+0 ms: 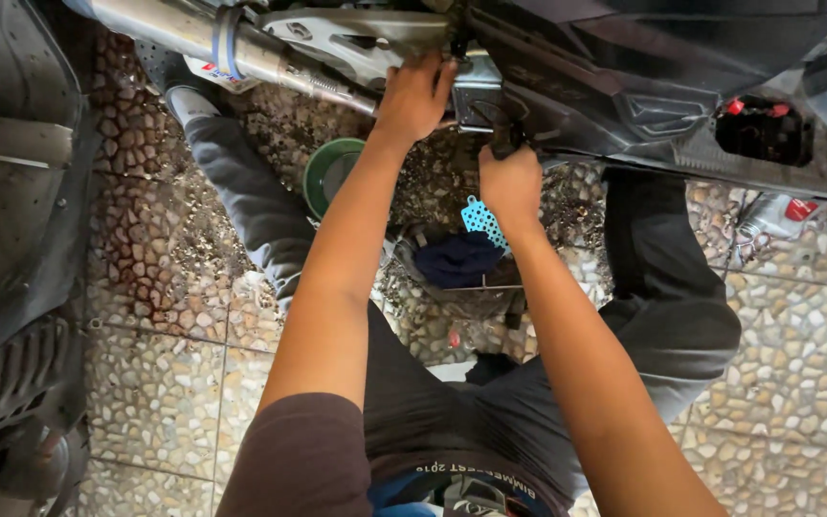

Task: The person sits on the floor beneath a scooter and works on a component near the engine area, using a wrench to turn a fastener while holding the part with the other hand. A blue perforated basket, green bowl, and dark cloth rest on the floor beside them as they continue working on the fastener.

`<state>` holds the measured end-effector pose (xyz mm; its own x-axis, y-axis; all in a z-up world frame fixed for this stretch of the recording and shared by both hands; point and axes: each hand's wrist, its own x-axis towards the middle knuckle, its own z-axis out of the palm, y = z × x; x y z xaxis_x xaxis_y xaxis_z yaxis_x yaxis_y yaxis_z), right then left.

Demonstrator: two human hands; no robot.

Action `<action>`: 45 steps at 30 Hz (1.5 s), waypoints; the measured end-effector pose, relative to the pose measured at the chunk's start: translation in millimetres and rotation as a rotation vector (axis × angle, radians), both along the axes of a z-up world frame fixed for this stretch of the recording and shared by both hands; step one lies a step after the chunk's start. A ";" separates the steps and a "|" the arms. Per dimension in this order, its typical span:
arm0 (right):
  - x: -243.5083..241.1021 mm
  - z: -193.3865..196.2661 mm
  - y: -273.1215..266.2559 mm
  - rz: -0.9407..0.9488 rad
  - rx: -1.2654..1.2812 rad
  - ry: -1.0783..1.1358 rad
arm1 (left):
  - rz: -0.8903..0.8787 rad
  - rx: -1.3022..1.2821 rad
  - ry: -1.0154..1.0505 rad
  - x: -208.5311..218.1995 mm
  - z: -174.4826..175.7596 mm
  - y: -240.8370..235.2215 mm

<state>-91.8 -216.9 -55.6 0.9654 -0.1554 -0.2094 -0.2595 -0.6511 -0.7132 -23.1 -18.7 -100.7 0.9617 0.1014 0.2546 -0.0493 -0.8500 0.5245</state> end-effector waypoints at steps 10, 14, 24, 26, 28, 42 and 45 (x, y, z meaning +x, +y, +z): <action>0.9 -0.8 -0.2 -0.003 0.008 0.024 | 0.003 -0.032 -0.039 9.2 -13.8 -12.0; 2.3 -21.6 -6.5 0.016 -0.027 -0.043 | 0.085 -0.088 0.246 10.8 -2.8 -15.6; -0.5 -3.6 -3.4 0.004 0.076 -0.034 | -0.008 0.376 0.607 21.3 74.7 4.7; -0.2 -2.7 -4.0 0.025 0.123 -0.038 | -0.089 0.671 0.467 29.5 83.7 5.6; 0.2 -5.6 -3.0 0.029 0.120 -0.039 | -0.134 0.797 0.342 55.7 47.5 8.1; 5.4 -20.4 -5.0 0.013 0.038 -0.089 | -0.167 0.582 0.443 -0.7 82.9 22.9; 4.8 -19.8 -6.8 0.054 0.079 -0.080 | -0.053 0.341 0.347 -1.7 40.9 15.4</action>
